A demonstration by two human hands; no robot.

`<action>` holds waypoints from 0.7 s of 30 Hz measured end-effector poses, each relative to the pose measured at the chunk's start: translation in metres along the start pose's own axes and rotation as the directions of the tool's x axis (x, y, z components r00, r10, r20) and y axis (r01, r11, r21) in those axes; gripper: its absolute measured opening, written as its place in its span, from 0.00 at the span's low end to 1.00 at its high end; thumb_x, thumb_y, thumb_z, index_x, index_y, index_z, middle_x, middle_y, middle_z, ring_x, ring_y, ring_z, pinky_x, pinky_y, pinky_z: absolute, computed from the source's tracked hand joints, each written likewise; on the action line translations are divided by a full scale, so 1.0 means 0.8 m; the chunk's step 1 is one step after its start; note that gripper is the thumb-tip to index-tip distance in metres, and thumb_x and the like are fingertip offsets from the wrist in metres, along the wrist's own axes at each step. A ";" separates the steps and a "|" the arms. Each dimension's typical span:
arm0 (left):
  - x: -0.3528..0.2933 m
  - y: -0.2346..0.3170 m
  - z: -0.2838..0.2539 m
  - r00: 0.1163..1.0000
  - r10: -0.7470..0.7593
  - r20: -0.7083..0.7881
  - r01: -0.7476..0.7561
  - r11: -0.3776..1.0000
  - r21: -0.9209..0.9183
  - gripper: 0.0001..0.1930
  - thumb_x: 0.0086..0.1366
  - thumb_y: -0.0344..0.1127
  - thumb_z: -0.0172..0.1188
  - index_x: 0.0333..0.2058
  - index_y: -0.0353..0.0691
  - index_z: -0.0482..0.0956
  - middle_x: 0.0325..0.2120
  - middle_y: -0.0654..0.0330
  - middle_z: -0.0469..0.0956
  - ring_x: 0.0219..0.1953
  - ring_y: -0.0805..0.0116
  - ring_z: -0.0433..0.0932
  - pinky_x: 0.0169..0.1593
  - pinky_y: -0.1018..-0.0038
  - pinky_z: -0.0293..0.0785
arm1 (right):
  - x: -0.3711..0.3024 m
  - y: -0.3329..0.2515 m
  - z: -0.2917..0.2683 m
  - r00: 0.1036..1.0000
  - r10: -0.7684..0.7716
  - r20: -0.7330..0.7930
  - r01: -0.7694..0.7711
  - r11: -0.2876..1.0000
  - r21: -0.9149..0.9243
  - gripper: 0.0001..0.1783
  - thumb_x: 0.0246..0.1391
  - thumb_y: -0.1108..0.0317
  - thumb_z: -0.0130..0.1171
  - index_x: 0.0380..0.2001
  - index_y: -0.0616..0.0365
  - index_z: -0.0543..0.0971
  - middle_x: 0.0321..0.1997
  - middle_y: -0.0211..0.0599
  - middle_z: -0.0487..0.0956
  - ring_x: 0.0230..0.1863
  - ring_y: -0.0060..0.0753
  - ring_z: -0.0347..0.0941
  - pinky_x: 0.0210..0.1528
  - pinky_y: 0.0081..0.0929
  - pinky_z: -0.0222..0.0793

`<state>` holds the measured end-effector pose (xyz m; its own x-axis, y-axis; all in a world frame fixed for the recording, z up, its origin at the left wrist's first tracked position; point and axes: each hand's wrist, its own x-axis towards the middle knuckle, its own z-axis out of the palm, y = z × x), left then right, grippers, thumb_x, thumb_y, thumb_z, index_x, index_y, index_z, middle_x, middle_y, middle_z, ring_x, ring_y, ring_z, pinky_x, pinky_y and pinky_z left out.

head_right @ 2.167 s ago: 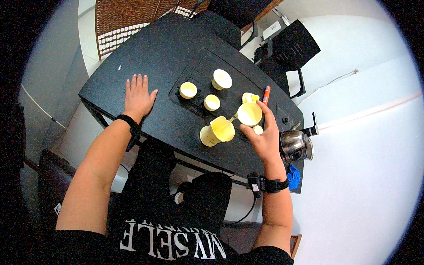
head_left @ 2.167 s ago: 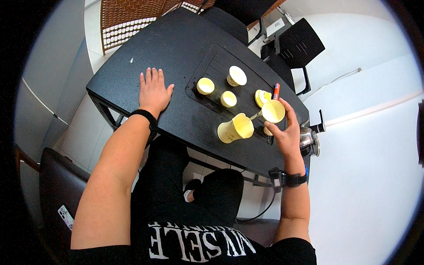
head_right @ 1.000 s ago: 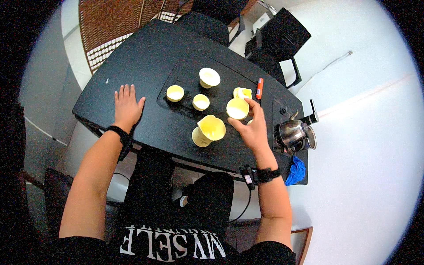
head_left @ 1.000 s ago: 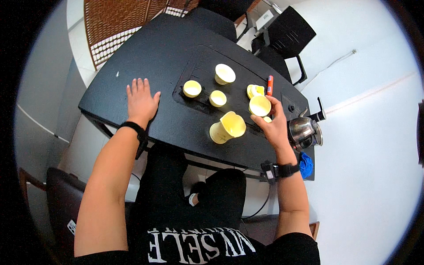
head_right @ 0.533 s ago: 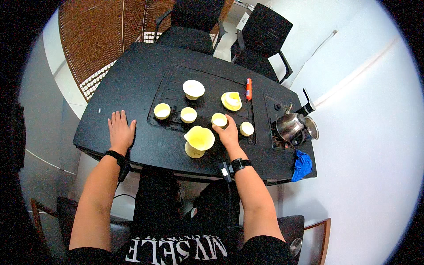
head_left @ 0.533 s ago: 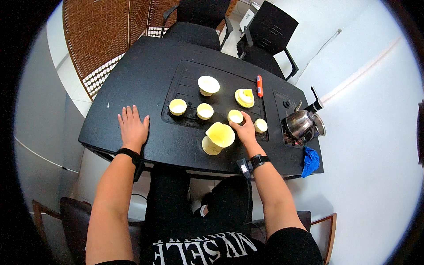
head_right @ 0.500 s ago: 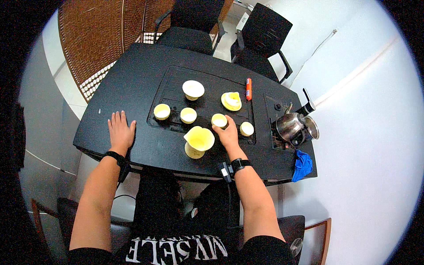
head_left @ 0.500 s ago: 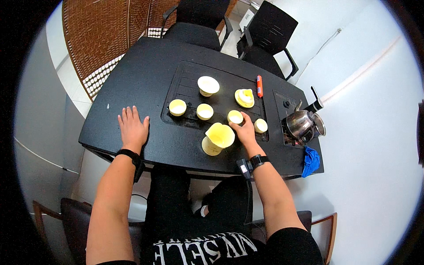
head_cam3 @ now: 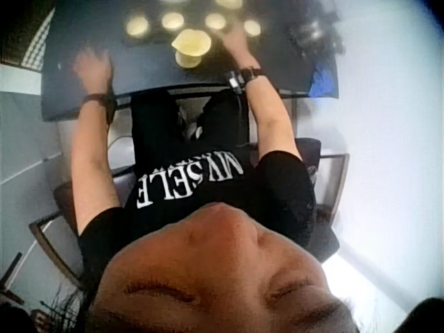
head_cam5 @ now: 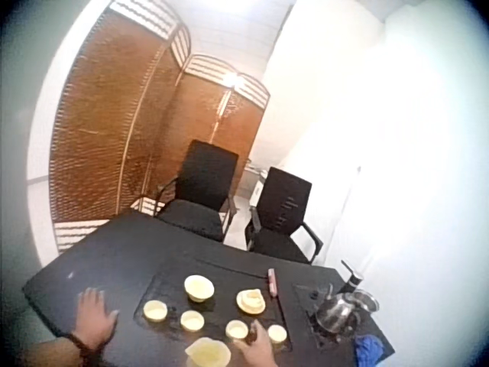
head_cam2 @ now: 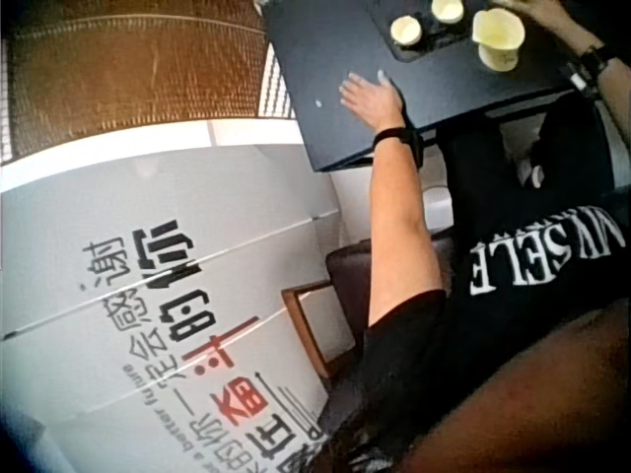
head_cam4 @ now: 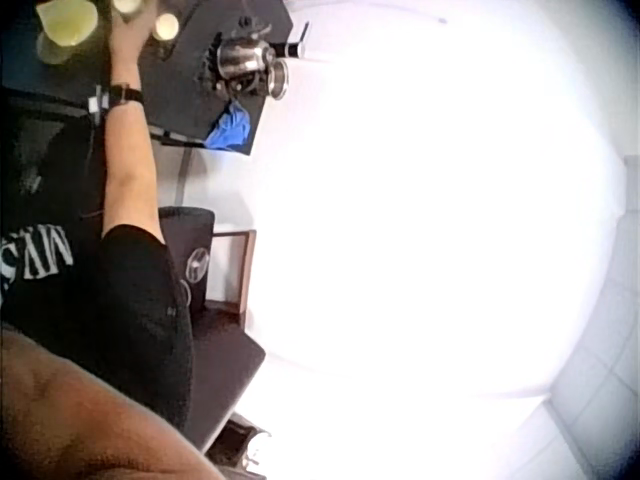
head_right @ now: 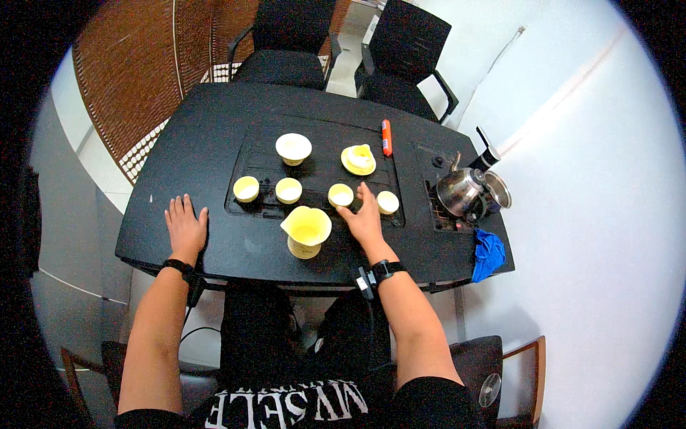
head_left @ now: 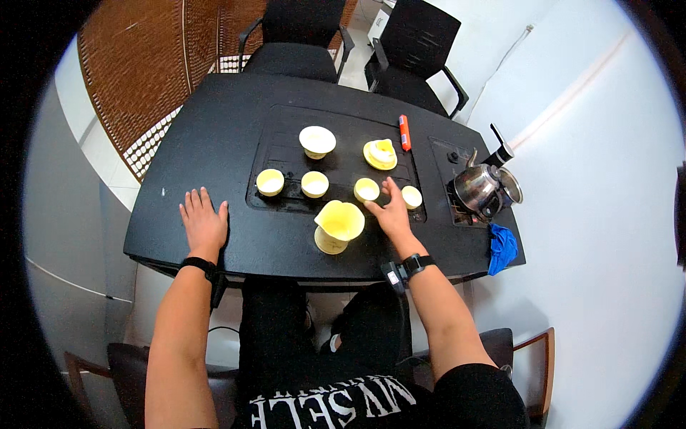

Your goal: The person prepares and pours tea by lifting a pitcher and pouring the liquid into several small tea cups arranged on a black tray, then wipes the tray surface with a blue cloth.

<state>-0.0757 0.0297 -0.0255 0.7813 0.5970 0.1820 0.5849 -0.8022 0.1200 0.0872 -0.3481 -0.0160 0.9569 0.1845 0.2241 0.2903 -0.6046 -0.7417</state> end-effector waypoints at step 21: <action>-0.004 0.003 -0.009 1.000 0.003 -0.005 -0.003 1.000 -0.009 0.35 0.70 0.53 0.48 0.66 0.32 0.60 0.66 0.45 0.60 0.70 0.49 0.53 0.73 0.53 0.44 | 0.005 0.073 -0.060 0.952 0.194 -0.237 -0.227 0.966 -0.121 0.43 0.46 0.52 0.73 0.60 0.65 0.68 0.61 0.52 0.72 0.63 0.51 0.68 0.64 0.40 0.64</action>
<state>-0.0785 0.0261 -0.0190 0.7822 0.5943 0.1872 0.5804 -0.8042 0.1280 0.1078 -0.4199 -0.0281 0.9675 -0.1253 0.2198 0.0637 -0.7203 -0.6908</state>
